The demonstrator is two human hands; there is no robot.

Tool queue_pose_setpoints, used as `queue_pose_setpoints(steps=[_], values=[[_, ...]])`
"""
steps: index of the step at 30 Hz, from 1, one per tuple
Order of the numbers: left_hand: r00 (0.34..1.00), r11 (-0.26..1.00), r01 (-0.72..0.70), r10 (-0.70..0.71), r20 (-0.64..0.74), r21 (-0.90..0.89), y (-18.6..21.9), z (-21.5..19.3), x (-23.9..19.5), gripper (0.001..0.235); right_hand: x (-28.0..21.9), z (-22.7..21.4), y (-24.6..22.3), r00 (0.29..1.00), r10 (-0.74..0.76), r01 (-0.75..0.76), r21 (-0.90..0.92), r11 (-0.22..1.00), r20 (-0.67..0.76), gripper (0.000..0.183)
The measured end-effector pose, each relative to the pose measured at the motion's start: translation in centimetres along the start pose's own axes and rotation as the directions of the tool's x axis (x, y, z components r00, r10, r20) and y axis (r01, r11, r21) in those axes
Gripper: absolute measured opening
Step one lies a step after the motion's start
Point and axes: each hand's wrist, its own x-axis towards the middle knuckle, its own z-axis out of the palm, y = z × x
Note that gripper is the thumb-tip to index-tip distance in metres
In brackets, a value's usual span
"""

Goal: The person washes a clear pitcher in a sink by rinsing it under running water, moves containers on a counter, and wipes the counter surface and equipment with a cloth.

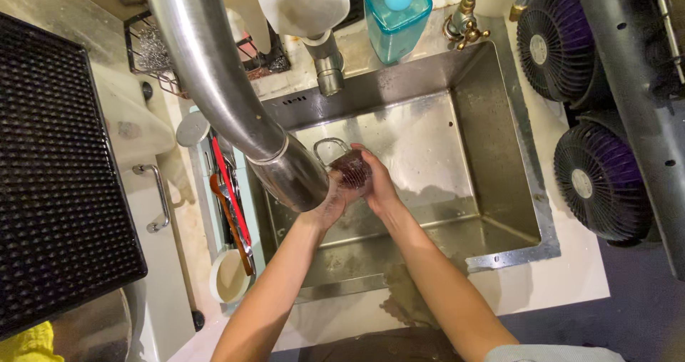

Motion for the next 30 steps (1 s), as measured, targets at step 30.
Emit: queue_pose_setpoints(steps=[30], values=[[0.968,0.071,-0.213,0.148,0.201,0.974,2.5,-0.8,-0.2,0.052,-1.1,1.2,-0.5,0.991,0.112,-0.117,-0.056,0.992,-0.074,0.046]])
